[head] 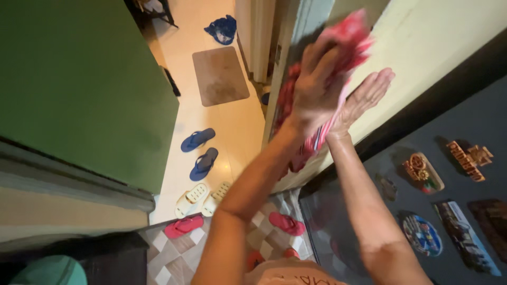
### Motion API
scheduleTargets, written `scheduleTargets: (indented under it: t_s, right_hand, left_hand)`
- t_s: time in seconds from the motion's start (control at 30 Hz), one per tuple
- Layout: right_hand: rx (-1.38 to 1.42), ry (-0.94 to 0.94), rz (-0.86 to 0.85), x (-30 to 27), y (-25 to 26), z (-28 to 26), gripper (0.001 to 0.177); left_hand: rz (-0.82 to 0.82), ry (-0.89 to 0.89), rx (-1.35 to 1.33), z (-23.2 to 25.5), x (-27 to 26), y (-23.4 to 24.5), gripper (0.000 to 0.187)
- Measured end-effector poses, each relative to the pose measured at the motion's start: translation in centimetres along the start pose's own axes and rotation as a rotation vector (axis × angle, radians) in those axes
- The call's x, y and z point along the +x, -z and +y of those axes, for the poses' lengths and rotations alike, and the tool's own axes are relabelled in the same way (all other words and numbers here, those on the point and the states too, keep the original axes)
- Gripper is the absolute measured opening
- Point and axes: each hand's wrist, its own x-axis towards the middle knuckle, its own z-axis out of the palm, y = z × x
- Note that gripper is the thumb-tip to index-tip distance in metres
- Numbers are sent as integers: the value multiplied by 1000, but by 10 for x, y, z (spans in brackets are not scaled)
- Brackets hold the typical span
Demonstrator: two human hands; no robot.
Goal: The person cleans a door frame by wiping down its surface with a cloth.
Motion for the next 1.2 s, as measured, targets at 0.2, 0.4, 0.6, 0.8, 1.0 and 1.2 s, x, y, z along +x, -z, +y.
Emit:
scheduleTargets:
  t_s: [0.2, 0.4, 0.6, 0.8, 1.0, 1.2]
  right_hand:
    - [-34, -44, -139, -16, -16, 10, 62]
    - [207, 46, -350, -40, 33, 57, 53]
    - [411, -63, -453, -62, 122, 43, 57]
    - [547, -57, -498, -36, 146, 28, 59]
    - [611, -92, -485, -27, 130, 41, 64]
    - [711, -122, -570, -42, 112, 51, 70]
  left_hand:
    - [-246, -530, 286, 54, 55, -28, 37]
    - [-492, -556, 817, 4, -1, -59, 55]
    - [-485, -528, 280, -49, -111, -43, 45]
    - [-521, -417, 627, 22, -44, -59, 56]
    - [-454, -322, 936, 41, 46, -97, 39]
    - [-94, -432, 797, 36, 25, -98, 38]
